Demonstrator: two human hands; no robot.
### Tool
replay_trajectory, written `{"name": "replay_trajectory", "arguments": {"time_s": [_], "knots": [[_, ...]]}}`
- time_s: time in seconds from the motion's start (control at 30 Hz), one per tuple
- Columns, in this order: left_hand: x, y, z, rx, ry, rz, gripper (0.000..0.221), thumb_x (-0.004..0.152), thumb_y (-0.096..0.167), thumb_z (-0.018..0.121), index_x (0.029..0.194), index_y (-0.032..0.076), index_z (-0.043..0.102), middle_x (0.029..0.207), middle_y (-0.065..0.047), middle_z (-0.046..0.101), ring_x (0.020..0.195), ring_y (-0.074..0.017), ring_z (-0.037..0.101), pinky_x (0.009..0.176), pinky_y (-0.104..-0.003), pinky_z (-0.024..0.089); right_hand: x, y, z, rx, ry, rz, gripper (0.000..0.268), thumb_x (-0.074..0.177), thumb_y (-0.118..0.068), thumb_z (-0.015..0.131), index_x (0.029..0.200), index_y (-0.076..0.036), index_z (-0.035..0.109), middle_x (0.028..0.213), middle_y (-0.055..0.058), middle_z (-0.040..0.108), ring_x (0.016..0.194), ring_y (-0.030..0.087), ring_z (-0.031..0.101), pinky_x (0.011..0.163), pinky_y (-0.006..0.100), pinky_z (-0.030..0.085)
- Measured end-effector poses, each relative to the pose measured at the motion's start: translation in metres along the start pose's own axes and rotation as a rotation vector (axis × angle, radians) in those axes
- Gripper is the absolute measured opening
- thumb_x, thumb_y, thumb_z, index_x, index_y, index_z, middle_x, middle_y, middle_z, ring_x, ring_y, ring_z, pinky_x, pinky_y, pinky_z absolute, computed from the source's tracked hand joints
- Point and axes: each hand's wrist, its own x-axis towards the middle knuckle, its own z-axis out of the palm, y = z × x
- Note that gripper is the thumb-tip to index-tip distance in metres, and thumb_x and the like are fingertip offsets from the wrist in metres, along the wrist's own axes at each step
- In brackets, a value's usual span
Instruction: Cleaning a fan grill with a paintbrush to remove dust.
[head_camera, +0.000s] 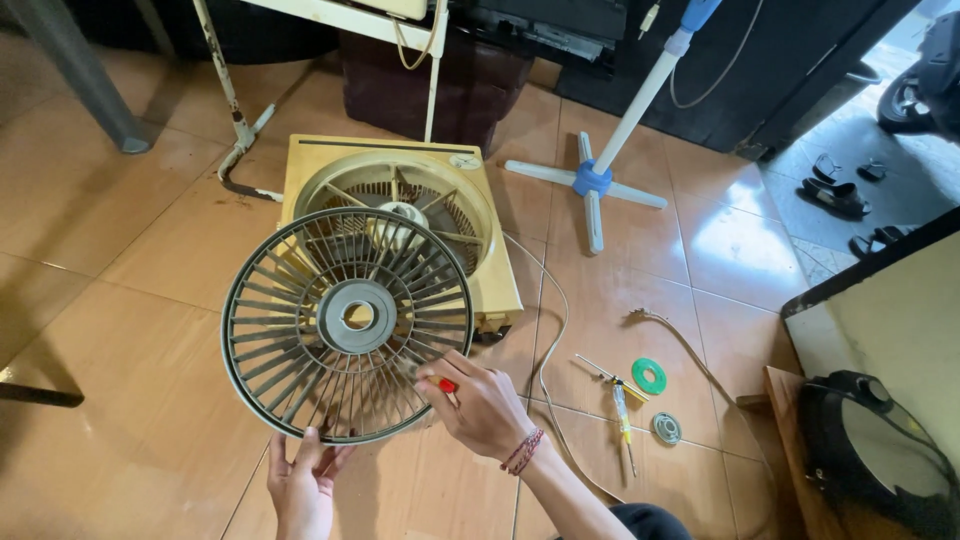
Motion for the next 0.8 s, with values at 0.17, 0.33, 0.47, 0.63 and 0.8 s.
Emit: {"name": "replay_trajectory", "arguments": {"time_s": [0.17, 0.33, 0.47, 0.63, 0.8], "knots": [[-0.004, 0.004, 0.009, 0.013, 0.059, -0.019, 0.047, 0.102, 0.005, 0.053, 0.148, 0.014, 0.048, 0.115, -0.021, 0.063, 0.093, -0.0358, 0.065, 0.088, -0.049, 0.058, -0.004, 0.006, 0.008, -0.079, -0.043, -0.03, 0.024, 0.103, -0.032, 0.054, 0.114, -0.015, 0.067, 0.099, 0.0, 0.062, 0.054, 0.021, 0.057, 0.042, 0.035, 0.048], [0.012, -0.014, -0.008, -0.048, -0.007, 0.012, 0.047, 0.098, 0.004, 0.057, 0.143, 0.011, 0.05, 0.105, -0.022, 0.065, 0.085, -0.0368, 0.065, 0.086, -0.053, 0.059, -0.002, 0.011, 0.008, -0.11, -0.125, 0.094, 0.029, 0.102, -0.035, 0.048, 0.096, -0.015, 0.068, 0.091, -0.001, 0.068, 0.067, 0.027, 0.067, 0.049, 0.044, 0.051], [0.01, -0.007, -0.002, -0.083, -0.012, -0.004, 0.047, 0.096, 0.005, 0.058, 0.142, 0.013, 0.05, 0.11, -0.023, 0.066, 0.092, -0.0348, 0.066, 0.084, -0.05, 0.058, -0.001, 0.009, 0.003, -0.034, -0.039, 0.079, 0.03, 0.102, -0.035, 0.049, 0.091, -0.013, 0.065, 0.085, -0.002, 0.066, 0.06, 0.021, 0.063, 0.047, 0.036, 0.049], [-0.01, 0.016, 0.02, -0.091, 0.034, -0.052, 0.045, 0.1, 0.004, 0.052, 0.143, 0.013, 0.047, 0.124, -0.026, 0.064, 0.108, -0.0402, 0.065, 0.09, -0.051, 0.056, -0.007, 0.009, 0.002, 0.004, -0.055, -0.014, 0.022, 0.101, -0.03, 0.054, 0.114, -0.019, 0.068, 0.096, -0.001, 0.063, 0.071, 0.021, 0.066, 0.05, 0.034, 0.053], [-0.009, 0.01, 0.014, -0.093, -0.022, -0.054, 0.053, 0.094, 0.0, 0.058, 0.144, 0.015, 0.048, 0.123, -0.023, 0.066, 0.101, -0.0412, 0.067, 0.087, -0.047, 0.057, -0.008, 0.021, 0.006, -0.078, -0.135, 0.164, 0.033, 0.1, -0.042, 0.046, 0.103, -0.021, 0.071, 0.099, -0.008, 0.072, 0.064, 0.025, 0.069, 0.049, 0.041, 0.052]]}}
